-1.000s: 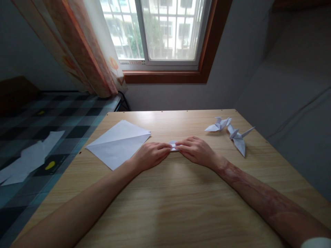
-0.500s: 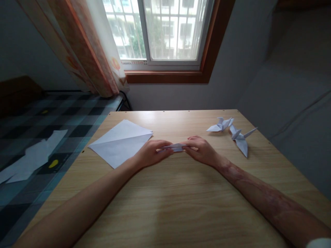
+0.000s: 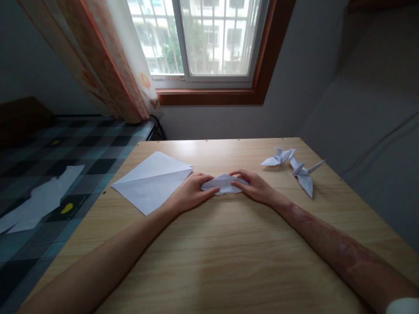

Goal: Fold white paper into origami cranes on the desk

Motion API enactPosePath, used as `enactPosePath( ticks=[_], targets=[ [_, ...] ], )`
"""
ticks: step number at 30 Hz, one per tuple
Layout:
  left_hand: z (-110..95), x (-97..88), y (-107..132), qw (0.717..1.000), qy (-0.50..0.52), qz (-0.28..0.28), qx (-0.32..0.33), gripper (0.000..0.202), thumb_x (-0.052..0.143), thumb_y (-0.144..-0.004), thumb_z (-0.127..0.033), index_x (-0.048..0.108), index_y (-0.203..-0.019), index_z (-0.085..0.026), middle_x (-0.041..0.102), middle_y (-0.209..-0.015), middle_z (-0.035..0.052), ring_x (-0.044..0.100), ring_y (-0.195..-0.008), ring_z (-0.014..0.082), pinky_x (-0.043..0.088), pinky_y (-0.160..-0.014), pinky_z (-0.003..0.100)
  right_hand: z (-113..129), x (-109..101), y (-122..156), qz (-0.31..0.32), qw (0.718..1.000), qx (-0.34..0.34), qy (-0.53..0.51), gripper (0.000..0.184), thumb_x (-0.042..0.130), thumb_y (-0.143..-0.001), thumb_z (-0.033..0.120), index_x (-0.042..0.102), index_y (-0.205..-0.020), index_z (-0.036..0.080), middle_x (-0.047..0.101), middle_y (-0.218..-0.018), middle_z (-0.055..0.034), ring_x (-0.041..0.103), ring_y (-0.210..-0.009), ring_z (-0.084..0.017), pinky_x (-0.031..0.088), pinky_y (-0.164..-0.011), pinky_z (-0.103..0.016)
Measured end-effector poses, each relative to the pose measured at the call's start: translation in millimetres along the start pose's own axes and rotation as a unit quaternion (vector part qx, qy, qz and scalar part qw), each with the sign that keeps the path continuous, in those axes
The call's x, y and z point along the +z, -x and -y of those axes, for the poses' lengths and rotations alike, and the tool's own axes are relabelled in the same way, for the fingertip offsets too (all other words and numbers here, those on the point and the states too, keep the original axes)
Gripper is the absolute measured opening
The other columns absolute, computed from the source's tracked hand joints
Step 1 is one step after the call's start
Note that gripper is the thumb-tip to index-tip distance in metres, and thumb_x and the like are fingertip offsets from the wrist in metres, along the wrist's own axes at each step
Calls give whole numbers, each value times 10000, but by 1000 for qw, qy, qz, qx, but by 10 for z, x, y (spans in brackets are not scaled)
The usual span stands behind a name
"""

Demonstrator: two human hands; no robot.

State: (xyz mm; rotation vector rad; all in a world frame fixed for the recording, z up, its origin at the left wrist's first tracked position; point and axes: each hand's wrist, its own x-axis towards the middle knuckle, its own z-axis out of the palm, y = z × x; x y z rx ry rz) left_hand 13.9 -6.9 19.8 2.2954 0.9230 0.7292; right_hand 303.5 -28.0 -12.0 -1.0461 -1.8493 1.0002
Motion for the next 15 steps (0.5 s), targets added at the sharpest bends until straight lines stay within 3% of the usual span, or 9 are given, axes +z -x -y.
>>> enactPosePath(
  ticks=[3,6,10,15],
  targets=[
    [-28,-4,5,998,52,24,-15,345,755,-1014,-522,836,-1117,-203,805,-984,40,711,-846,199,534,-727,285,-25,-18,-5,1,999,15,-50,406,771,-1011,508,765,-1289,211,848,-1031,-57,723,-852,-209,532,-753,-298],
    [-39,-1,10,996,81,26,-18,370,784,-993,-517,813,-1203,-213,823,-1075,39,745,-909,211,573,-783,294,-41,-29,-3,17,997,25,-71,445,772,-1012,516,746,-1339,216,835,-1006,-50,720,-841,-207,523,-735,-292],
    [-24,19,8,999,18,2,29,321,794,-995,-427,792,-1253,-237,812,-1226,75,758,-1106,252,607,-991,372,-42,-8,-2,20,999,18,-27,382,771,-1013,494,753,-1280,222,821,-960,-37,715,-837,-208,515,-725,-288],
    [-31,49,22,994,-77,-40,67,444,843,-945,-332,727,-1366,-245,744,-1409,119,721,-1269,304,590,-1105,478,-18,26,-20,-10,997,-10,80,268,763,-1014,390,780,-1222,221,755,-844,-7,653,-750,-190,479,-703,-302]
  ],
)
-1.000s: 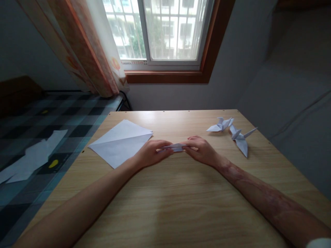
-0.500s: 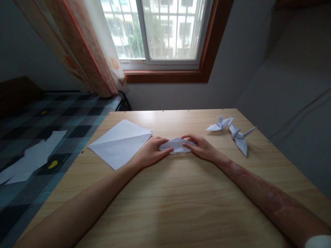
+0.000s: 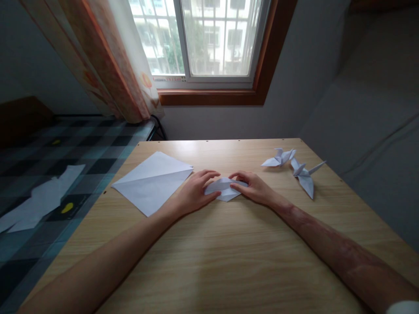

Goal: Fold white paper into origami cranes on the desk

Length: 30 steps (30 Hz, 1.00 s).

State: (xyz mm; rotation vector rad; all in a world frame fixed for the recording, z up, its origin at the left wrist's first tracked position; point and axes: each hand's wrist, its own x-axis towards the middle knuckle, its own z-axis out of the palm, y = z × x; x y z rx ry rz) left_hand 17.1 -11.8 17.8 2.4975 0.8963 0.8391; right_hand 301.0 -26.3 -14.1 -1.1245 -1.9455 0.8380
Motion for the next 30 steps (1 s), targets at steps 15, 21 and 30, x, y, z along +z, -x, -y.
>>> enactPosePath(
  ticks=[15,21,30],
  targets=[
    [-28,26,28,986,-108,53,118,244,634,-1112,-348,827,-1245,-279,828,-1307,66,773,-1151,266,554,-1120,494,49,13,39,-18,950,-214,227,147,671,-1080,179,791,-1112,258,822,-1157,-69,705,-1059,-260,515,-993,-444],
    [-23,-2,34,979,-87,86,160,265,590,-1134,-321,826,-1252,-288,822,-1329,67,776,-1178,246,583,-1083,438,61,14,51,-7,954,-198,227,149,637,-1100,175,769,-1118,242,806,-1188,-81,703,-1096,-253,512,-1002,-422],
    [0,-42,36,970,-134,108,174,261,585,-1144,-341,822,-1240,-288,804,-1360,48,777,-1144,240,585,-1043,408,115,-21,89,12,921,-265,284,194,629,-1068,140,776,-1138,245,811,-1144,-69,691,-1025,-259,516,-989,-447]
  ],
)
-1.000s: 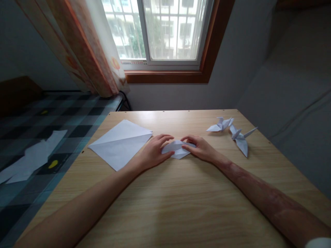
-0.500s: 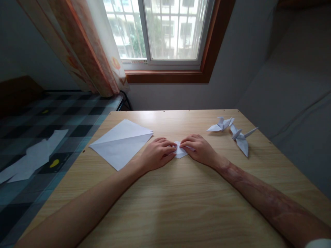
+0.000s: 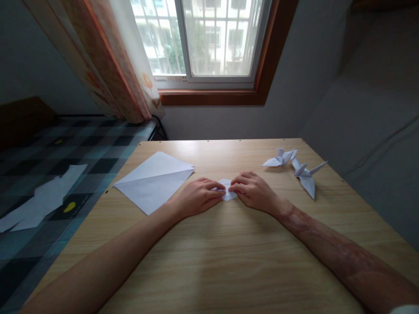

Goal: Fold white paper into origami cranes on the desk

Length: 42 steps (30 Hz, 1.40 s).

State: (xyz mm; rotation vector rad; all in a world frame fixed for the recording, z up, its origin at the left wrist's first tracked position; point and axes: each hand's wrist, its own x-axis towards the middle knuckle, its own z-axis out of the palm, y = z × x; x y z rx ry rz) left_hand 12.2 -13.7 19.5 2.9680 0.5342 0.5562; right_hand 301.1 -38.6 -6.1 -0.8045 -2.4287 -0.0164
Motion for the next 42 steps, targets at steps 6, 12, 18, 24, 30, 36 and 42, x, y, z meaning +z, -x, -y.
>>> enactPosePath(
  ticks=[6,12,18,24,30,36,42],
  targets=[
    [19,12,26,1000,-26,-6,-17,271,596,-1132,-338,806,-1286,-263,792,-1376,75,776,-1141,249,578,-1048,418,62,-85,-12,27,999,0,-26,264,754,-1008,344,761,-1249,236,797,-1202,-107,724,-1037,-292,537,-1005,-487],
    [15,39,41,999,-2,-38,-39,273,614,-1125,-359,806,-1304,-281,804,-1341,75,786,-1135,233,585,-1070,401,32,-54,-28,23,1000,2,3,158,708,-1065,303,760,-1206,254,812,-1181,-85,741,-1026,-272,529,-995,-462],
    [58,90,65,999,-38,-26,-21,271,568,-1149,-319,786,-1303,-275,808,-1321,65,806,-1059,212,608,-995,352,28,-48,-45,16,1000,-5,13,112,689,-1074,277,763,-1155,254,824,-1113,-71,736,-989,-260,531,-972,-443],
    [84,94,75,999,-20,-36,-21,249,559,-1153,-319,786,-1237,-262,816,-1254,72,818,-987,203,619,-910,312,75,-83,-57,20,1000,-7,22,128,722,-1042,308,763,-1146,246,819,-1109,-90,729,-994,-279,528,-965,-454],
    [43,52,50,999,-16,-32,-26,255,539,-1156,-315,783,-1173,-244,815,-1211,80,811,-1002,211,611,-925,311,77,-60,-64,8,999,-23,38,101,687,-1074,290,776,-1108,258,817,-1099,-77,718,-971,-263,522,-947,-445],
    [23,42,31,999,-20,-26,-31,240,580,-1148,-378,776,-1137,-239,818,-1213,68,803,-1032,217,588,-926,319,65,-11,-54,10,997,-39,61,162,632,-1119,279,783,-1076,245,801,-1051,-75,693,-930,-251,527,-906,-427],
    [8,43,25,999,-38,-25,-29,258,545,-1164,-350,787,-1162,-261,812,-1210,57,786,-1006,209,569,-882,330,51,22,-42,8,998,-35,52,142,643,-1076,200,779,-1068,239,800,-1046,-76,693,-929,-253,534,-895,-424]
  ],
)
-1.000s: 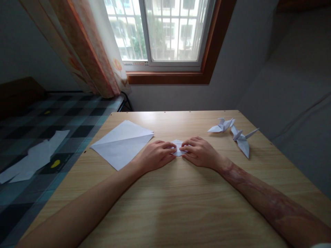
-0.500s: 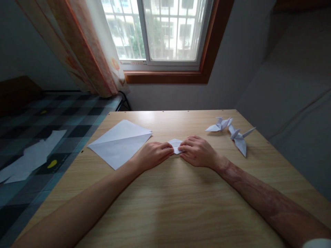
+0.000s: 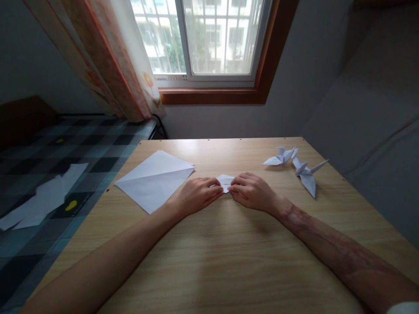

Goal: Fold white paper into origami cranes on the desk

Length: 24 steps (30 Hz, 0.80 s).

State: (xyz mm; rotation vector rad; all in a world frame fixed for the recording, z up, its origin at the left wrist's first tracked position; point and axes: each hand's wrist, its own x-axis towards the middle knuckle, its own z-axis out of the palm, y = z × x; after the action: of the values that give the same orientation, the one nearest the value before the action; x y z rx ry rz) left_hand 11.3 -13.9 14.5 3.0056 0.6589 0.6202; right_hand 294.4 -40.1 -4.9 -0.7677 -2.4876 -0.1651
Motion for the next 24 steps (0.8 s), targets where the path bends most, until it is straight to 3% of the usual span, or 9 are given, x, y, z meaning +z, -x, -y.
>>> enactPosePath(
  ticks=[4,7,14,20,24],
  targets=[
    [-8,0,-36,999,43,-14,-20,277,553,-1158,-344,806,-1106,-247,805,-1140,69,756,-988,210,560,-882,339,16,8,-17,-14,999,17,-26,161,641,-1081,207,765,-982,234,796,-1013,-77,686,-895,-244,526,-865,-409],
    [0,1,-71,993,102,-25,-51,262,598,-1136,-344,813,-1044,-228,789,-1060,73,736,-977,214,551,-886,342,10,27,-19,-30,993,69,-91,161,653,-1089,222,757,-967,232,785,-1000,-77,687,-909,-241,524,-854,-390],
    [12,-22,-111,970,196,-12,-142,209,670,-1076,-351,798,-992,-209,730,-939,48,659,-804,168,510,-761,292,-35,31,-31,-29,945,198,-257,96,740,-1044,250,771,-958,221,725,-914,-41,655,-829,-201,485,-748,-329],
    [41,-16,-104,975,158,3,-154,186,672,-1068,-343,760,-969,-212,754,-935,37,682,-875,195,488,-833,322,-30,4,-75,-23,931,221,-290,66,742,-994,195,756,-938,224,737,-870,-25,641,-808,-204,476,-748,-331],
    [43,-7,-109,976,148,6,-161,219,659,-1078,-364,740,-946,-210,753,-936,39,686,-885,202,489,-841,328,-29,2,-82,-24,943,204,-262,111,731,-990,179,713,-892,228,707,-848,-17,637,-842,-216,487,-838,-365]
  ],
)
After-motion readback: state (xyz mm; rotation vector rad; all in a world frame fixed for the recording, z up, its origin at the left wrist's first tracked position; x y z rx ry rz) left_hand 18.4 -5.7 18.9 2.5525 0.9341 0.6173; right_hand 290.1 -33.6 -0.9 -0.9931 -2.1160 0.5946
